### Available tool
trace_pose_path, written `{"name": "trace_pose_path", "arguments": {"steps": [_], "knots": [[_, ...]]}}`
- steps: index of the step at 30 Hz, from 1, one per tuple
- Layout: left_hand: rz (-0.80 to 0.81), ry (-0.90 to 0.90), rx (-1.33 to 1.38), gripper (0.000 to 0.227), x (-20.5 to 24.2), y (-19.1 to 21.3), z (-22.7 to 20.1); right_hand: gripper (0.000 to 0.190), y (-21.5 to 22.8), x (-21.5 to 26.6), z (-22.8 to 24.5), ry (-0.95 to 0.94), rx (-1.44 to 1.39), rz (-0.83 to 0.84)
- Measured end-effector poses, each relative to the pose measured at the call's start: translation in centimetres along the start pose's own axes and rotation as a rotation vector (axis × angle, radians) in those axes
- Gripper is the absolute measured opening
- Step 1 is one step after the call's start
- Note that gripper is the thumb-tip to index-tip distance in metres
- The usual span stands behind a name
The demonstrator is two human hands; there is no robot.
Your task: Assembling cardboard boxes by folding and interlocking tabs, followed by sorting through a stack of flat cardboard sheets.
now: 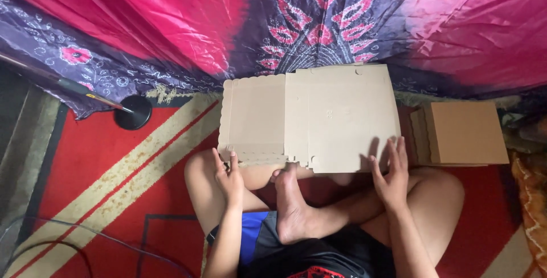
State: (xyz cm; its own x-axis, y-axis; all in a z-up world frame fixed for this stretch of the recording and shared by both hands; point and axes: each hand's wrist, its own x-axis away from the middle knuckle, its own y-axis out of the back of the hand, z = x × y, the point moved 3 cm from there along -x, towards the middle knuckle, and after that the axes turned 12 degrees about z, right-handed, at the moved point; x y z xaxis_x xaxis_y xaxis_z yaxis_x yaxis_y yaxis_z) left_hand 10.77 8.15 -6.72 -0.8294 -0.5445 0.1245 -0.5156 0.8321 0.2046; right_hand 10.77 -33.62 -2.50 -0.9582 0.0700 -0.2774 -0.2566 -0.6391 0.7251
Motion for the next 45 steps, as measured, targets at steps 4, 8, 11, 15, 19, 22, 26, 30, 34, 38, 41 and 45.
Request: {"name": "trace_pose_path", "arguments": {"steps": [4, 8, 11, 15, 19, 22, 26, 30, 34, 38, 41, 45], "knots": [[-0.025, -0.011, -0.035, 0.066, -0.5, -0.2, 0.9, 0.07, 0.6, 0.2, -1.8, -0.22, -0.105, 0.017], [-0.045, -0.023, 0.007, 0.069, -0.1, -0.5, 0.3, 0.064, 0.5, 0.2, -2.1, -0.203, -0.092, -0.038], [-0.048, -0.028, 0.028, 0.069, 0.5, -0.7, -0.9, 0.059, -0.1, 0.3, -2.1, -0.093, -0.036, -0.096], [-0.074, -0.065, 0.062, 0.066, 1.3, -0.7, -2.5, 0.058, -0.4, 0.6, -2.4, -0.04, 0.019, -0.125], [-0.07, -0.104, 0.151, 0.056, 0.6, -0.6, -1.5, 0.054, 0.7, 0.6, -1.5, -0.041, -0.059, -0.169], [-0.083, -0.036, 0.292, 0.043, 0.3, -0.1, -0.4, 0.059, 2.0, 0.6, -0.6, -0.01, -0.296, -0.228], [-0.083, 0.066, 0.268, 0.043, 0.5, 0.2, -2.0, 0.06, 1.5, 1.0, -2.7, -0.146, -0.664, -0.285], [-0.097, 0.119, 0.23, 0.043, 0.1, 0.3, -2.8, 0.054, 1.6, 1.6, -3.3, -0.244, -0.721, -0.302], [-0.155, 0.118, 0.189, 0.034, -0.7, 0.2, -1.9, 0.031, 2.0, 1.1, -2.1, -0.317, -0.721, -0.281], [-0.244, 0.005, 0.187, 0.027, -1.1, 0.2, -1.1, 0.03, 2.3, 1.0, -2.1, -0.22, -0.546, -0.253], [-0.291, -0.155, 0.161, 0.022, -0.4, 0.6, -3.5, 0.033, 2.2, 0.9, -2.7, -0.127, -0.441, -0.231], [-0.299, -0.194, 0.283, 0.02, 0.7, 1.3, -5.5, 0.031, 2.1, 0.6, -2.3, 0.049, -0.271, -0.222]]}}
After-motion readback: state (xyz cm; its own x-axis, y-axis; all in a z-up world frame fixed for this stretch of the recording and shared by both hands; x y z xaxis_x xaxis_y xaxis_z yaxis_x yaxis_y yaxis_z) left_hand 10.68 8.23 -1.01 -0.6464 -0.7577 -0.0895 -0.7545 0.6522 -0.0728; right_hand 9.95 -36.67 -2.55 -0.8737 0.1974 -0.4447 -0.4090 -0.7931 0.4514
